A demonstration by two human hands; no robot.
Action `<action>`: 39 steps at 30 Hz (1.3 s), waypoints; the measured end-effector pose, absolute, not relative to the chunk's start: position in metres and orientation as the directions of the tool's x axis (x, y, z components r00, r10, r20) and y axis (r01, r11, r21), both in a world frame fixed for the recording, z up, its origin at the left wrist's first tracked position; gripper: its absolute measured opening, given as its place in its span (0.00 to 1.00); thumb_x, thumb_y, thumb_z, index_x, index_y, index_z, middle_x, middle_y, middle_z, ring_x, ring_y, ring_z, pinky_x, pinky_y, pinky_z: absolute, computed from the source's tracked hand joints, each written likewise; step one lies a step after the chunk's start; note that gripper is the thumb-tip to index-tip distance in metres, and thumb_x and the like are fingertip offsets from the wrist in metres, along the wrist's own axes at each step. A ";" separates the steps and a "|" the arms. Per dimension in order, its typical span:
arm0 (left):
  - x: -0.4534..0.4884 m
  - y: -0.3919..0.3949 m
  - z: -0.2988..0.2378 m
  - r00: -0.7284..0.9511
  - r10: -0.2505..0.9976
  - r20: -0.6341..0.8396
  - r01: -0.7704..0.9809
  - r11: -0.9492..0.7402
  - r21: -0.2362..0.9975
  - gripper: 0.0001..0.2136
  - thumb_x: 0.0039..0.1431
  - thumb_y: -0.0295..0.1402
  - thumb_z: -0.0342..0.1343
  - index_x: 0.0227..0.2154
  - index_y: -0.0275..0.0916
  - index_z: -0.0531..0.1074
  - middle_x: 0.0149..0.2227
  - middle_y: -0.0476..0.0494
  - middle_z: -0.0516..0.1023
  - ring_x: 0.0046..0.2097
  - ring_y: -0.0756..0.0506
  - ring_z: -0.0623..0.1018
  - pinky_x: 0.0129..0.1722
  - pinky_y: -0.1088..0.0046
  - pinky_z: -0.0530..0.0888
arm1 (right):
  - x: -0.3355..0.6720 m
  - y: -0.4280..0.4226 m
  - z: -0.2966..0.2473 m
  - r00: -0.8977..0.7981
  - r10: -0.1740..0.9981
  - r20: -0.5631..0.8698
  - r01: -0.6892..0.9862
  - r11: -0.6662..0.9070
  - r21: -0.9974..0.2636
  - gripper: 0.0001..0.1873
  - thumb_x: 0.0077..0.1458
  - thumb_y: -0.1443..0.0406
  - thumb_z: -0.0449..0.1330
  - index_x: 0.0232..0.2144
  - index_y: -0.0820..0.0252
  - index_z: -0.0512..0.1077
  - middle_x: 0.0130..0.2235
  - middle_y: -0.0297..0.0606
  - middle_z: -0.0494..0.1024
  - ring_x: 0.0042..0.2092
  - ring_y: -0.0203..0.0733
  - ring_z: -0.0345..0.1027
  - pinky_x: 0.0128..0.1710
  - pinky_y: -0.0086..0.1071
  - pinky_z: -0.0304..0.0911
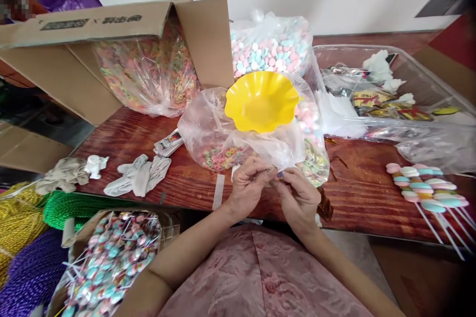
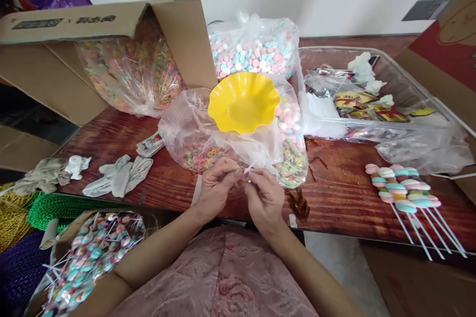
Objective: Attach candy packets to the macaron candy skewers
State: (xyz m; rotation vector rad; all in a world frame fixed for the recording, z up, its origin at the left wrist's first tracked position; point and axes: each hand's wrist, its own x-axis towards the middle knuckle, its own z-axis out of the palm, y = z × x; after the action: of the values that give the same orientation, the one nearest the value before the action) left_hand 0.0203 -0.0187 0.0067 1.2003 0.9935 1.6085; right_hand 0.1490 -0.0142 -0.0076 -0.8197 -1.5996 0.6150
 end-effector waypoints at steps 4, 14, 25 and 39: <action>0.014 -0.023 -0.004 -0.123 0.979 0.164 -0.242 -0.190 0.952 0.10 0.58 0.40 0.62 0.39 0.43 0.81 0.42 0.46 0.77 0.47 0.48 0.74 0.50 0.72 0.69 | 0.151 -0.001 -0.005 -0.091 0.808 0.582 0.089 0.589 -0.803 0.09 0.56 0.72 0.61 0.34 0.52 0.77 0.32 0.32 0.75 0.33 0.35 0.69 0.32 0.30 0.65; 0.008 -0.027 -0.003 0.005 0.980 0.199 -0.056 -0.198 0.979 0.13 0.64 0.41 0.55 0.35 0.38 0.80 0.36 0.46 0.75 0.40 0.48 0.72 0.45 0.72 0.70 | 0.142 -0.004 -0.016 -0.053 0.808 0.587 0.145 0.588 -0.795 0.10 0.58 0.70 0.61 0.38 0.51 0.78 0.35 0.35 0.75 0.36 0.37 0.70 0.35 0.34 0.66; 0.000 -0.029 -0.006 0.141 0.990 -0.009 -0.107 0.024 0.994 0.13 0.59 0.41 0.58 0.29 0.36 0.76 0.32 0.47 0.71 0.37 0.49 0.71 0.42 0.73 0.68 | 0.135 -0.002 -0.009 -0.050 0.894 0.445 0.099 0.448 -0.889 0.07 0.57 0.65 0.61 0.26 0.56 0.72 0.28 0.32 0.70 0.32 0.36 0.64 0.33 0.31 0.62; -0.010 -0.032 0.003 0.458 0.820 -0.344 -0.328 0.515 0.792 0.22 0.45 0.49 0.67 0.31 0.33 0.72 0.26 0.47 0.74 0.22 0.52 0.73 0.24 0.75 0.70 | 0.152 0.010 -0.012 -0.453 0.891 -0.026 -0.320 -0.190 -0.928 0.14 0.43 0.60 0.72 0.26 0.58 0.71 0.29 0.31 0.72 0.25 0.32 0.65 0.21 0.28 0.64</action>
State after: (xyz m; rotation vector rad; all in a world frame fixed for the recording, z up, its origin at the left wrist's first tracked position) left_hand -0.0099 -0.0320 0.0035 0.7132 0.8007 0.7858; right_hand 0.1525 0.0099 -0.0117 -0.7557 -1.1800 1.7732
